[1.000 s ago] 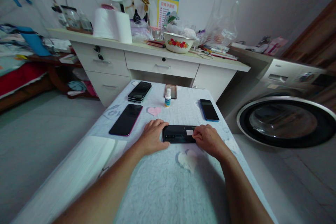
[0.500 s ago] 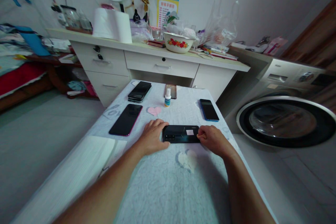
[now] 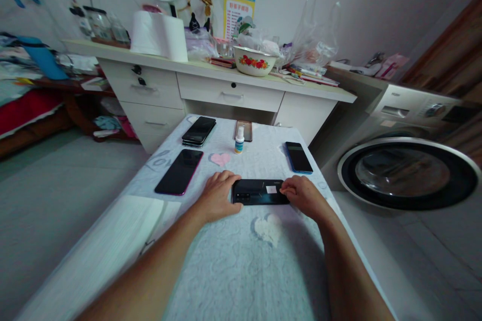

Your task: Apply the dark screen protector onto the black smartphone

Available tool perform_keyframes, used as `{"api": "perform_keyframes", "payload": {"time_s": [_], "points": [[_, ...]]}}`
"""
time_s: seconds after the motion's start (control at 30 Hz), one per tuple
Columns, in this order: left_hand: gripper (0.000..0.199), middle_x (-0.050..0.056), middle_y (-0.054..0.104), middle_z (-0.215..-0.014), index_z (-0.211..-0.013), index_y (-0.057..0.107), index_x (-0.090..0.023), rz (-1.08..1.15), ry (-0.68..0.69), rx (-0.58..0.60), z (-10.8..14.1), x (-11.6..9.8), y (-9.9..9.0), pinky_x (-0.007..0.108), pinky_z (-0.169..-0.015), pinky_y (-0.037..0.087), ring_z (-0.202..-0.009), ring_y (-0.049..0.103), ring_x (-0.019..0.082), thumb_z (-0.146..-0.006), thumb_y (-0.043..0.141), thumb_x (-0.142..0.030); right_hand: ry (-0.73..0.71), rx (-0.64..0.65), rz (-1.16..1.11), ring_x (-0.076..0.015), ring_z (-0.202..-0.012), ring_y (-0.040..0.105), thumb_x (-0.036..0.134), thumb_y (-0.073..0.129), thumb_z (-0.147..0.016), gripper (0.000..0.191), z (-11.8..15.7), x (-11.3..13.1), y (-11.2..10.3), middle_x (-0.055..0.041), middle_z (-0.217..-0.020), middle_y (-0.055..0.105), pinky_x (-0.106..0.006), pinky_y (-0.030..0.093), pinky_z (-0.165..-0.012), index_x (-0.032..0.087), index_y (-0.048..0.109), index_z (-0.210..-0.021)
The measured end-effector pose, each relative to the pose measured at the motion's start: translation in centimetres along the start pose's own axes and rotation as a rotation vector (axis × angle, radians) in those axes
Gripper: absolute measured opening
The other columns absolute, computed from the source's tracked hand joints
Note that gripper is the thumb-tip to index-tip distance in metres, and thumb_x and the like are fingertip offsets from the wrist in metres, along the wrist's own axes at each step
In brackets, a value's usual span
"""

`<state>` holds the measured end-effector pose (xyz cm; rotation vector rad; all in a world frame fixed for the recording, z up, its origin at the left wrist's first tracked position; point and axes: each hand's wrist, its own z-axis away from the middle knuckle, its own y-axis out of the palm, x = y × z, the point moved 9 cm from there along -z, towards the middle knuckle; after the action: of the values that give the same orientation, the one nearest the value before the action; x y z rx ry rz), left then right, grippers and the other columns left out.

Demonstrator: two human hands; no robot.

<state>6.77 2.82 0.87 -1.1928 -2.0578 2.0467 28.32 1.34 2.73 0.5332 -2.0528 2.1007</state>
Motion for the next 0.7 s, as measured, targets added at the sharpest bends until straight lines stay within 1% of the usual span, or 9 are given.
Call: {"api": "perform_keyframes", "payload": {"time_s": [0.2,0.33,0.53,0.7], "points": [[0.061,0.005,0.052,-0.120,-0.122,0.051,-0.024,0.008,-0.013,0.004,0.0,-0.1,-0.2,0.039,-0.100,0.036,-0.111,0.047,0.027,-0.063,0.066,-0.034,-0.008,-0.163,0.043,-0.0178,-0.082,0.055,0.020,0.053,-0.082,0.020,-0.7,-0.2,-0.1,-0.0044,-0.086,0.066,-0.028,0.035,-0.075,0.023,0.072,-0.087],[0.061,0.006,0.052,-0.120,-0.121,0.051,-0.023,0.004,-0.010,0.003,0.0,-0.1,-0.3,0.039,-0.099,0.037,-0.109,0.047,0.027,-0.063,0.065,-0.034,-0.010,-0.227,0.072,-0.0184,-0.083,0.054,0.023,0.053,-0.085,0.020,-1.1,-0.1,-0.1,-0.0042,-0.085,0.065,-0.029,0.034,-0.078,0.024,0.073,-0.087],[0.061,0.005,0.052,-0.121,-0.122,0.050,-0.024,0.007,-0.014,0.011,0.0,0.0,-0.1,0.039,-0.099,0.036,-0.110,0.046,0.027,-0.063,0.065,-0.034,0.015,-0.266,0.076,-0.0179,-0.085,0.054,0.027,0.051,-0.089,0.021,-1.6,-0.5,0.1,-0.0049,-0.087,0.065,-0.029,0.033,-0.082,0.024,0.073,-0.088],[0.061,0.006,0.052,-0.120,-0.122,0.050,-0.024,0.001,-0.018,0.019,0.1,-0.2,-0.3,0.040,-0.099,0.037,-0.110,0.046,0.028,-0.064,0.065,-0.034,0.026,-0.237,0.064,-0.0182,-0.087,0.055,0.029,0.050,-0.089,0.023,-1.7,-0.7,0.1,-0.0062,-0.089,0.065,-0.029,0.034,-0.083,0.022,0.073,-0.090]]}}
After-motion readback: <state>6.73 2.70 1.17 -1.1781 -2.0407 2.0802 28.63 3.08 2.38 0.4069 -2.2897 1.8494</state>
